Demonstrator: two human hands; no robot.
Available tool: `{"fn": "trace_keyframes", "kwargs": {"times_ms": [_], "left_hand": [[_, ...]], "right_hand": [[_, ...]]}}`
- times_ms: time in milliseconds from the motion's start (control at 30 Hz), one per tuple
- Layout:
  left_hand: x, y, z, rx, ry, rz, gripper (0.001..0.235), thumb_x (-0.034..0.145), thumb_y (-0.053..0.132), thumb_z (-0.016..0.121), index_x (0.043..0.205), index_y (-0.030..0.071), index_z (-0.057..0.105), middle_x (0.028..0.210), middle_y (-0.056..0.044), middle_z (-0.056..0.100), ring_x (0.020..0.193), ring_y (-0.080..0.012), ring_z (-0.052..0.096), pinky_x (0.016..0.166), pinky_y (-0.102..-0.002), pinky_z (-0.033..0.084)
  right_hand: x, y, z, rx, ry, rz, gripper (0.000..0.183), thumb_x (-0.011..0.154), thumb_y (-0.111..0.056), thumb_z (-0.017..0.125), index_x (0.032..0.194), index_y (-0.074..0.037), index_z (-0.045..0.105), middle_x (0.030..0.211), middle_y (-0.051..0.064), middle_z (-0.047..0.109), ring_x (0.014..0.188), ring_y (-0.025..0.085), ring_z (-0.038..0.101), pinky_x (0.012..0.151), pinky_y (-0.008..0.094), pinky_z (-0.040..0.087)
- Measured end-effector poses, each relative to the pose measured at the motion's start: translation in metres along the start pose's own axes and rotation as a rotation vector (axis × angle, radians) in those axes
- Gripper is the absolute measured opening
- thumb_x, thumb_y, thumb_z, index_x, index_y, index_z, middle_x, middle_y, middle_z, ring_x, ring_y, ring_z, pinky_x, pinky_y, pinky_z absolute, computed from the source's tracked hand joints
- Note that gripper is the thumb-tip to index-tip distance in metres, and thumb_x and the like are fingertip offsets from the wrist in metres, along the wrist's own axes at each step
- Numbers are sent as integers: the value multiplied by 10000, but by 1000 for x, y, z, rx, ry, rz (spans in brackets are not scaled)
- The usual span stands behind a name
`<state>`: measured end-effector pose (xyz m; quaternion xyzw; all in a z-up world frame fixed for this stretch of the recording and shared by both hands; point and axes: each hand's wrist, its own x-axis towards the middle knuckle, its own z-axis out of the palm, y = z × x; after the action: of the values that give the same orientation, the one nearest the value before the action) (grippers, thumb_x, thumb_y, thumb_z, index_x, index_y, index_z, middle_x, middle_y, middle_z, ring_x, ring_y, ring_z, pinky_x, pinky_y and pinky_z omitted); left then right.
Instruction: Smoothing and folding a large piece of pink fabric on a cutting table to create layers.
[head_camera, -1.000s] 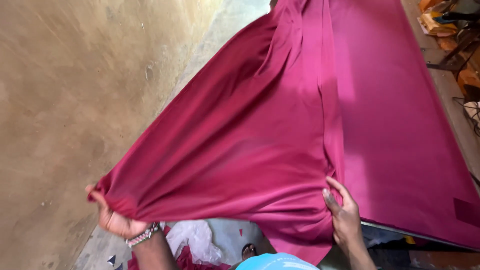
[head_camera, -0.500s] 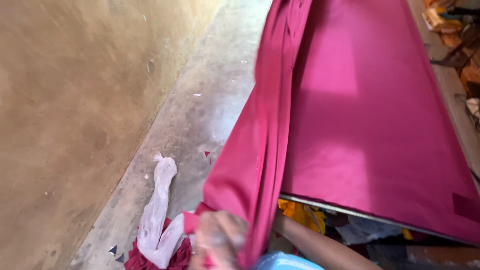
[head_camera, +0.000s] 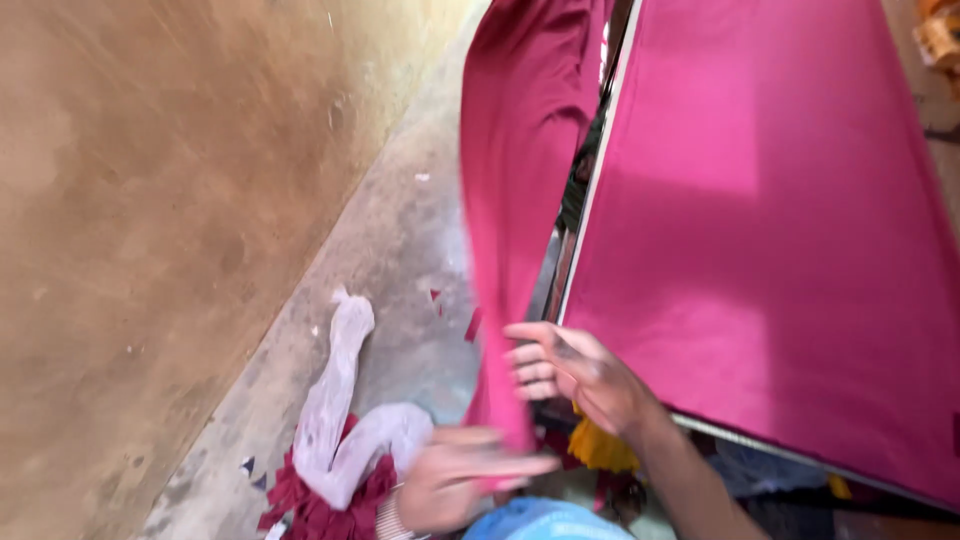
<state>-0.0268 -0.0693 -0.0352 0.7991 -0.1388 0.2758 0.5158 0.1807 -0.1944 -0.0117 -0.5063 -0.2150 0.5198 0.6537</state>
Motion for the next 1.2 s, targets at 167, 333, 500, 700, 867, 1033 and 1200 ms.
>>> {"fn": "trace_keyframes", "kwargs": {"times_ms": [167, 333, 500, 700, 867, 1033, 1200], "left_hand": [[33, -30, 57, 289, -329, 72, 595, 762, -3, 536, 1337, 93, 654, 882, -97, 592, 692, -389, 617, 534, -488, 452], [-11, -99, 101, 278, 187, -102, 764, 806, 124, 598, 1521, 35, 346, 1358, -259, 399, 1272, -431, 363, 1063, -574, 297], [-31, -164, 113, 313, 321, -273, 958, 641, -43, 604, 1537, 34, 272, 1470, -261, 327, 1424, -457, 253, 1174, -619, 199], [-6, -169, 96, 213, 686, -306, 357, 910, -28, 604, 1256, -6, 691, 1156, -154, 773, 1054, -277, 754, 958, -359, 603], [25, -112, 54, 446, 375, 106, 509, 759, -12, 488, 1235, -17, 668, 1172, -169, 759, 1027, -344, 767, 894, -431, 611], [-14, -150, 58, 399, 355, -38, 536, 928, 387, 406, 1240, 60, 693, 1117, -139, 773, 994, -335, 758, 873, -432, 568], [-59, -159, 73, 588, 246, -203, 504, 693, 124, 639, 1193, 122, 704, 1066, -112, 771, 928, -332, 742, 773, -418, 570]], "right_hand": [[7, 23, -9, -807, 276, -241, 241, 973, -294, 624, 801, -130, 585, 768, -72, 541, 750, 66, 503, 652, 316, 451], [-29, 24, -2, -299, 448, -164, 201, 951, -200, 690, 1034, -31, 757, 874, 64, 765, 747, 155, 677, 645, 295, 536], [-56, 45, 25, -390, 188, -261, 287, 935, -345, 720, 872, -65, 715, 754, -24, 644, 668, 78, 603, 553, 253, 508], [-84, 66, -50, -300, 521, -370, 268, 941, -248, 773, 750, -153, 610, 716, -86, 502, 626, 62, 411, 498, 249, 308], [-87, 89, -94, -578, 992, -46, 500, 984, -608, 516, 848, -133, 591, 731, -2, 544, 656, 161, 476, 580, 397, 409], [-101, 167, -76, -345, 655, -2, 365, 911, -370, 668, 1138, -99, 758, 958, 14, 748, 853, 125, 646, 746, 280, 512], [-128, 122, -94, -271, 702, -233, 471, 901, -362, 673, 1161, 19, 772, 1056, 85, 786, 941, 152, 656, 816, 339, 560]]}}
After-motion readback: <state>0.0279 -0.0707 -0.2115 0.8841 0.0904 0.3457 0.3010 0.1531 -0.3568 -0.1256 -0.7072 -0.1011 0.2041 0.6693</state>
